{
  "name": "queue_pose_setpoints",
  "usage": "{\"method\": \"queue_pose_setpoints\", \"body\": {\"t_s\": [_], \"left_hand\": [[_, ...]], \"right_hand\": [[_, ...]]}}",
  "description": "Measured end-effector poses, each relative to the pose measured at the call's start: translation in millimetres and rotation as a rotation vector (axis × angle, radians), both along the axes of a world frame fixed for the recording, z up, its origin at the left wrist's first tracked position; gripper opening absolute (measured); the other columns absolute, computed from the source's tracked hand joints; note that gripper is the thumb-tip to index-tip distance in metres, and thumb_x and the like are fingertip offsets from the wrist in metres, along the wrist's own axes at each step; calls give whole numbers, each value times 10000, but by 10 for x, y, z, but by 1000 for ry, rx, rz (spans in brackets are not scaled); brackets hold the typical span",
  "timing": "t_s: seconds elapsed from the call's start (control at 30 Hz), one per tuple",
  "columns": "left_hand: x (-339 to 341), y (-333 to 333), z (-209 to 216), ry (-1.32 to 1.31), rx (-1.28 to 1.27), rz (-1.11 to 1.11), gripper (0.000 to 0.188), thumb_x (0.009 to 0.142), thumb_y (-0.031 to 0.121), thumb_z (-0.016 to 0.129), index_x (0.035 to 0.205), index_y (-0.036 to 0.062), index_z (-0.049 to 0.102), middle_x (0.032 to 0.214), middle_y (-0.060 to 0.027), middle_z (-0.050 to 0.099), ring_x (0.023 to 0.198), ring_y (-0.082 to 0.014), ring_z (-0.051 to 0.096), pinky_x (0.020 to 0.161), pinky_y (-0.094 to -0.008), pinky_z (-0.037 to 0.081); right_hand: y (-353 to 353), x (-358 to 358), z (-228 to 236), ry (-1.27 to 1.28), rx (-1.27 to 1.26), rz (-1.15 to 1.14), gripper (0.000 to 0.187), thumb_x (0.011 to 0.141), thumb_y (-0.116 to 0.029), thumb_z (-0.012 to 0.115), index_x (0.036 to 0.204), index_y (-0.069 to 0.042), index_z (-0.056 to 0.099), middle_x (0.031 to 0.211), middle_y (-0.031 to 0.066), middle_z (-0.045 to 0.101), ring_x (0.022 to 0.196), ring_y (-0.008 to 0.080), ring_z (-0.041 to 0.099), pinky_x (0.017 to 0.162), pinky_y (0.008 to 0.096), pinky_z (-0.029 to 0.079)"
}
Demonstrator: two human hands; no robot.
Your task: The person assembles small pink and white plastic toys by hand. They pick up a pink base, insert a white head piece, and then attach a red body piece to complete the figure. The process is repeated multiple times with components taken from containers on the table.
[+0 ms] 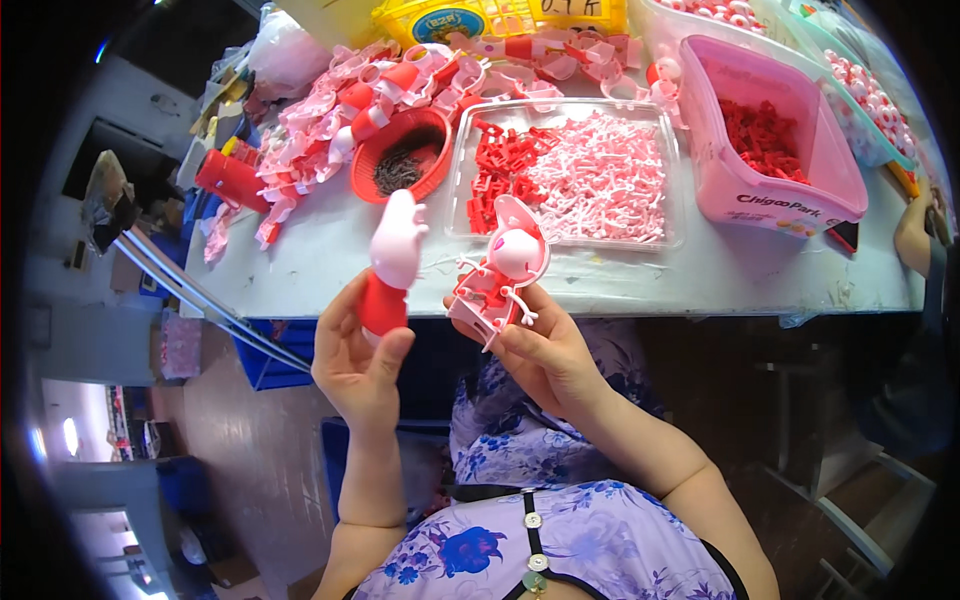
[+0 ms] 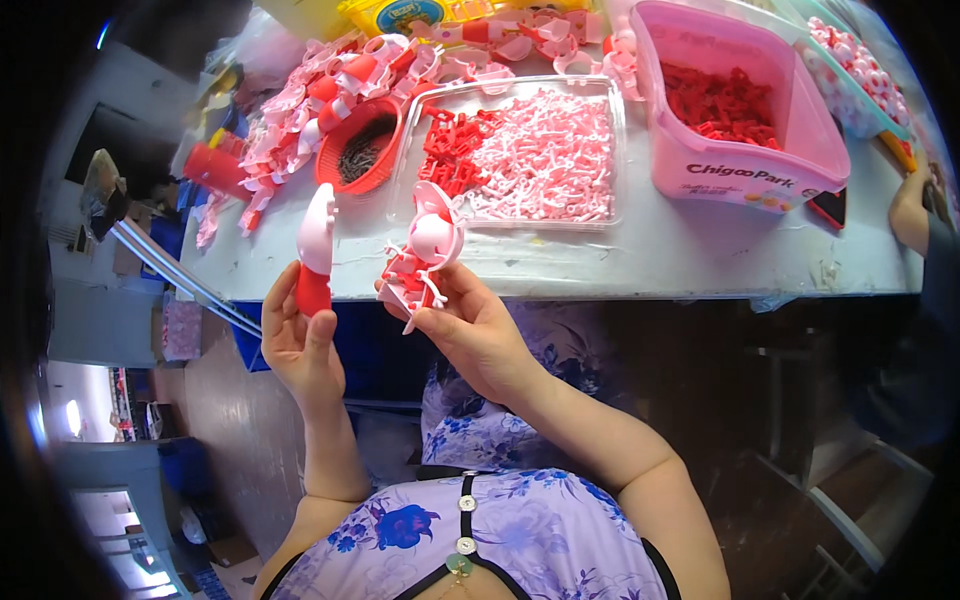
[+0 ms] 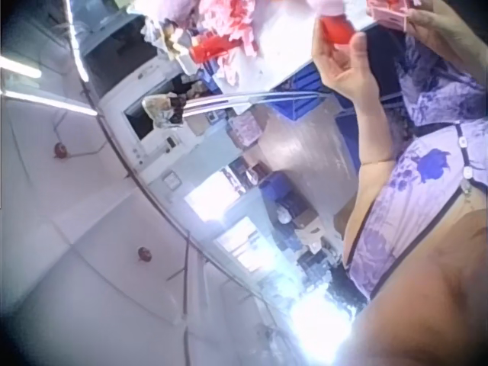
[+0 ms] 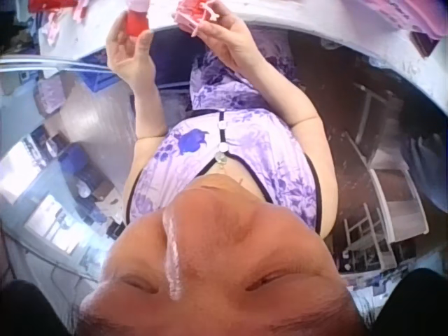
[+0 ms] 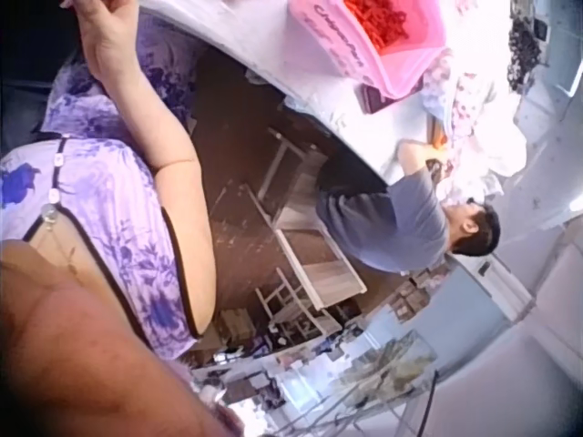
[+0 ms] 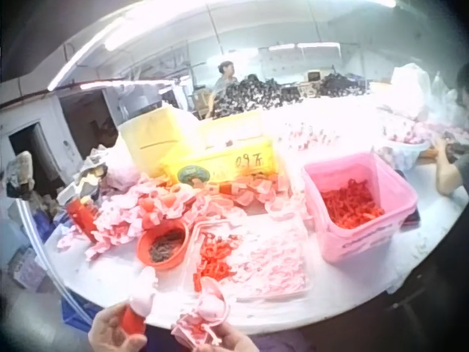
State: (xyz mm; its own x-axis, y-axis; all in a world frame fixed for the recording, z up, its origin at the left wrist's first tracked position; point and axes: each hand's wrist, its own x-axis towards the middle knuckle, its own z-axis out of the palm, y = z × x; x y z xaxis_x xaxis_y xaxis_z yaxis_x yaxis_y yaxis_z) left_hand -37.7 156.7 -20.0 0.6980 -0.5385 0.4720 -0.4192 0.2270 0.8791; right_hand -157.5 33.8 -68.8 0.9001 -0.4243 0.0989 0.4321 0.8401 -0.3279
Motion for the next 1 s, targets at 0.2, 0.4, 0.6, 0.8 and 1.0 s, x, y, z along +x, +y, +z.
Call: {"method": "queue_pose_setpoints", "body": {"t_s": [0.2, 0.4, 0.6, 0.8, 1.0], "left_hand": [[-94, -104, 82, 61, -147, -104, 707, 786, 270, 767, 1312, -54, 424, 1272, -199, 527, 1194, -316, 523, 1060, -431, 383], [-78, -169, 94, 217, -241, -141, 714, 765, 301, 784, 1300, -30, 445, 1272, -192, 529, 1178, -319, 539, 1055, -442, 409], [-58, -143, 85, 217, -195, -151, 705, 760, 287, 790, 1303, -12, 454, 1263, -174, 541, 1145, -279, 564, 1008, -424, 458], [-64, -161, 72, 174, -195, -215, 630, 820, 247, 727, 1317, -7, 436, 1293, -178, 515, 1161, -285, 548, 974, -426, 492], [-43, -141, 47, 147, -172, -219, 618, 834, 233, 712, 1327, -6, 425, 1312, -181, 500, 1178, -292, 538, 968, -432, 500]], "right_hand": [[156, 141, 208, -21, -73, -84, 593, 849, 29, 640, 1365, -12, 350, 1290, 87, 491, 1187, 171, 508, 982, 299, 437], [225, 164, 351, -73, -77, -159, 627, 826, 1, 686, 1356, -11, 351, 1232, 100, 522, 1167, 166, 513, 1005, 314, 425], [277, 189, 344, -54, -127, -230, 643, 825, -27, 700, 1361, -13, 345, 1216, 115, 527, 1160, 176, 521, 1013, 330, 417], [246, 171, 332, -35, -135, -199, 645, 830, -45, 702, 1364, -11, 342, 1216, 127, 527, 1172, 184, 515, 1016, 335, 412], [251, 173, 337, -22, -148, -233, 639, 831, -62, 706, 1359, -13, 349, 1203, 124, 541, 1158, 180, 523, 1001, 329, 421]]}}
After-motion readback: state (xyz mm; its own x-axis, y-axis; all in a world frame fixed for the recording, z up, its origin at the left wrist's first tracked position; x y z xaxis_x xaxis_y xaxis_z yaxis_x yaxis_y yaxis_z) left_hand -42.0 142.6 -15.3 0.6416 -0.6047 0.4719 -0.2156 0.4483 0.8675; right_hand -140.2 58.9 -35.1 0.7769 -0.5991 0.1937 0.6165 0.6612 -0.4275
